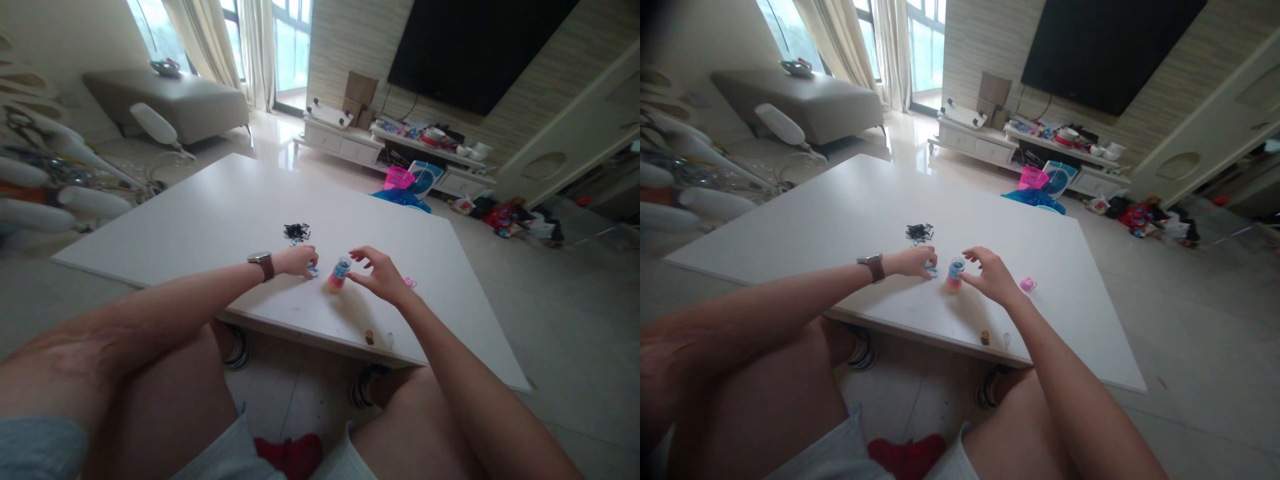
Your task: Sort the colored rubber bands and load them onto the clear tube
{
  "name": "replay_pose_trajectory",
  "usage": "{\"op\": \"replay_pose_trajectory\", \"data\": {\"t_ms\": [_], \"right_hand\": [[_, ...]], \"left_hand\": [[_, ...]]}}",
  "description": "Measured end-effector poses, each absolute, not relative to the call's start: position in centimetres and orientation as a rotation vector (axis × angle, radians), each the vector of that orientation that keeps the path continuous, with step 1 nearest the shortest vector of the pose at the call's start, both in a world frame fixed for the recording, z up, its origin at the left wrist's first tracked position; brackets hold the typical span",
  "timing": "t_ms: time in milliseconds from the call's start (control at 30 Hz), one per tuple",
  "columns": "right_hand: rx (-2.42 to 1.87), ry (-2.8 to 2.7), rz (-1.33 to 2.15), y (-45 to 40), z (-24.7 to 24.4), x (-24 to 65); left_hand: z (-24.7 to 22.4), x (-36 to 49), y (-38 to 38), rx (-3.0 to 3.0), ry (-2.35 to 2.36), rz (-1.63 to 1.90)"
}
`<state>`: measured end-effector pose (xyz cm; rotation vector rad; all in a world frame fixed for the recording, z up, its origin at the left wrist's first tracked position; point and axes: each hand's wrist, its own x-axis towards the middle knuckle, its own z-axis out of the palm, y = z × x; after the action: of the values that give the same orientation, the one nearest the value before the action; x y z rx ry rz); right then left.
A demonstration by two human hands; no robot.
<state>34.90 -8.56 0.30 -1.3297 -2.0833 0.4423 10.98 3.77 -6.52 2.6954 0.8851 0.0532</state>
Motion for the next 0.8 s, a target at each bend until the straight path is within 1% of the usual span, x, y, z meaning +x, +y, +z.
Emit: {"op": "replay_pose_trajectory", "data": {"t_ms": [267,400,533,667,800], "right_hand": [[-1.334,-2.081,0.441,-8.6,0.4,34.9],[-1.375,-2.075,0.463,-8.6,0.2,34.8],[-1.436,-2.056,0.537,-8.5,-0.3,34.5],[-1.457,-2.030,0.610,-8.5,-0.7,33.9],[-1.448,-2.000,0.650,-8.5,-0.6,33.4]], "left_hand": [[-7.4,11.4,3.5,2.675,0.777,0.100],[-6.9,11.5,3.6,2.688,0.785,0.117],[-4.5,11.3,3.8,2.551,0.831,0.189],[-1.1,10.7,3.4,2.448,0.786,0.384],[1.9,10.5,1.9,2.452,0.705,0.458]]}}
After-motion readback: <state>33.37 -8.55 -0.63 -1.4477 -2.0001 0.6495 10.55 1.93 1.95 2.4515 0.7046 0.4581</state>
